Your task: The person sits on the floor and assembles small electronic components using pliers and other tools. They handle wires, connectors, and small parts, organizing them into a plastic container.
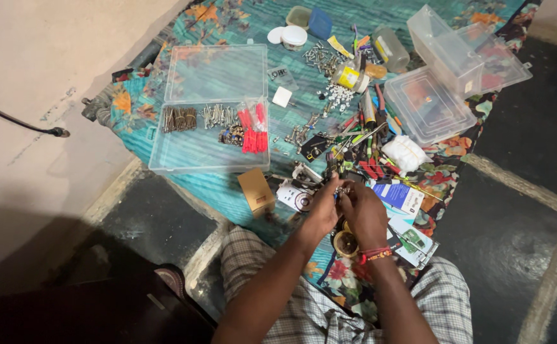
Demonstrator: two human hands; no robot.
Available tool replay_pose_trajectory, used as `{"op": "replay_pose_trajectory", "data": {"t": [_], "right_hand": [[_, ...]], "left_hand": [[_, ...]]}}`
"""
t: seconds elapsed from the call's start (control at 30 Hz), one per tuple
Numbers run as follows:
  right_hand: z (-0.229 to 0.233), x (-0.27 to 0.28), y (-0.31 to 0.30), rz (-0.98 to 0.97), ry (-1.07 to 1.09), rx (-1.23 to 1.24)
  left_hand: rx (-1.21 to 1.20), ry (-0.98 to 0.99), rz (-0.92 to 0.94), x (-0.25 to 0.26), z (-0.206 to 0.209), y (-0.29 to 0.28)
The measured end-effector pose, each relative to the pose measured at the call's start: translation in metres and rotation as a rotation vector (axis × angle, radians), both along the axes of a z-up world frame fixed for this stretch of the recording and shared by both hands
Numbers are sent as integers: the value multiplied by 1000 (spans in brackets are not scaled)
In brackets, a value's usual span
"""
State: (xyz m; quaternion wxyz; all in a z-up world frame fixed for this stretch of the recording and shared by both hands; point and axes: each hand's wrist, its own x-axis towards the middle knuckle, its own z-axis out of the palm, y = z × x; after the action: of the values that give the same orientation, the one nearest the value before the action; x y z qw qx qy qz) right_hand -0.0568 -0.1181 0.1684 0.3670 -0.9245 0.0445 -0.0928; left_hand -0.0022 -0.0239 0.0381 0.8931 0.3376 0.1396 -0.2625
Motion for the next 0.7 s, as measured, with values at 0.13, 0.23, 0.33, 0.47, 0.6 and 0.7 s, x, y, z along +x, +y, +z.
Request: {"op": "replay_pose_trajectory", "data": {"t": [0.13, 0.23, 0.33, 0.47, 0.6, 0.7], "right_hand": [[-6, 1, -1, 11, -42, 105], [-17, 3, -15, -92, 131, 306], [-34, 3, -48, -137, 7, 185], [-59, -3, -74, -38, 106, 96], [-66, -4, -61, 228, 14, -217], [-61, -5, -43, 176, 135, -314]], "left_hand": [[53, 81, 39, 1, -9, -1], [67, 70, 35, 2, -5, 2], [28, 19, 29, 7, 3, 10], [-17, -15, 95, 15, 4, 20], [-102, -16, 119, 27, -7, 29], [-88, 21, 160, 30, -12, 32]]}}
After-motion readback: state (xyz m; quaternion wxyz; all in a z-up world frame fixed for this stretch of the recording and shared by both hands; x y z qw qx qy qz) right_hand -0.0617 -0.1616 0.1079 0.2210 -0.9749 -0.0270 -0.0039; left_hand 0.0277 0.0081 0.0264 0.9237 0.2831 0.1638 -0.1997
